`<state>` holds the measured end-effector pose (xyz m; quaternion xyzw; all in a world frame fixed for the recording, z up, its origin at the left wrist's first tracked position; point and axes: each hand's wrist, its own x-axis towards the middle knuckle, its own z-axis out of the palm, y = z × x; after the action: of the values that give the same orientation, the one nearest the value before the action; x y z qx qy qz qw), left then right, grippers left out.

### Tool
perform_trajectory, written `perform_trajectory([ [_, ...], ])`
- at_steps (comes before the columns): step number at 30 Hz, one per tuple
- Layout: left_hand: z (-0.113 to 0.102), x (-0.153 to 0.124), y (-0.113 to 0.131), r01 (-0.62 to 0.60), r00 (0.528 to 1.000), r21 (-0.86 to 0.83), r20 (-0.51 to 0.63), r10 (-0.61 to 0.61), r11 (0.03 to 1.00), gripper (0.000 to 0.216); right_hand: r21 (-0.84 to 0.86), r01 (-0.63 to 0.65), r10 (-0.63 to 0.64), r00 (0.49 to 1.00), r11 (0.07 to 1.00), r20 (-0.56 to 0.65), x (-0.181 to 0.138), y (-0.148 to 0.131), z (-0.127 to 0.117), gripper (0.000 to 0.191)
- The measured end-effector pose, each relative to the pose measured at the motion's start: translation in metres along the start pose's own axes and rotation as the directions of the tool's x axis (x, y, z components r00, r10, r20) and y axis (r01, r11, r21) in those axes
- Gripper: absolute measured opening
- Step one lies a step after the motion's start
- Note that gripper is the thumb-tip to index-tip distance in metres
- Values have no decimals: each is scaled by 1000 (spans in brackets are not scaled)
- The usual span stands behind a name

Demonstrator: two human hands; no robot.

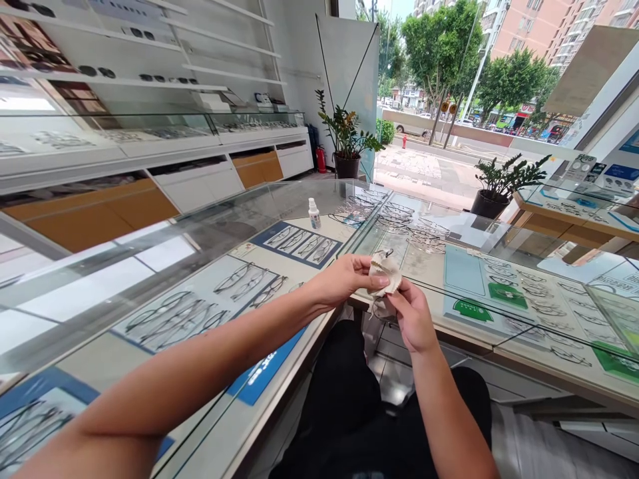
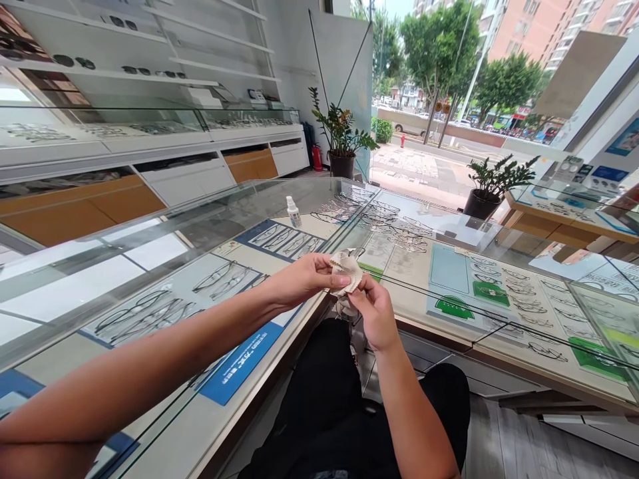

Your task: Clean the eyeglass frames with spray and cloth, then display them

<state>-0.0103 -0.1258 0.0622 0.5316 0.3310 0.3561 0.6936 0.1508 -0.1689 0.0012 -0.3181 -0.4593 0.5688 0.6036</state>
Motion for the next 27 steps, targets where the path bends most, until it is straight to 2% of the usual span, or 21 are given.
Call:
perform_trajectory([
  [6, 5, 0, -2, -62, 998, 2, -32, 62, 998, 42, 6, -31, 31, 998, 1000, -51, 0, -1, 2, 28],
  [10, 8, 0, -11, -180, 982, 55, -54, 182, 982, 42, -45, -23, 22, 999, 999, -23, -1, 2, 3, 28],
  [13, 7, 2, -15, -223, 970, 114, -76, 232, 968, 45, -81, -19, 20, 1000, 996, 5, -2, 7, 3, 29],
  [18, -2, 6, -11, -217, 975, 152, -17, 222, 964, 53, -53, -14, 14, 1000, 998, 13, -2, 2, 0, 33],
  [23, -6, 8, -7, -226, 972, 90, 92, 218, 970, 47, 9, -41, 41, 999, 999, -3, 1, -10, -1, 33],
  [25, -2, 7, -8, -219, 973, 83, 94, 211, 972, 46, 4, -44, 44, 999, 999, 23, 0, -8, 1, 31],
  [27, 1, 5, -10, -227, 974, 112, 43, 224, 967, 46, -27, -35, 36, 998, 999, 44, -2, -4, 5, 30],
])
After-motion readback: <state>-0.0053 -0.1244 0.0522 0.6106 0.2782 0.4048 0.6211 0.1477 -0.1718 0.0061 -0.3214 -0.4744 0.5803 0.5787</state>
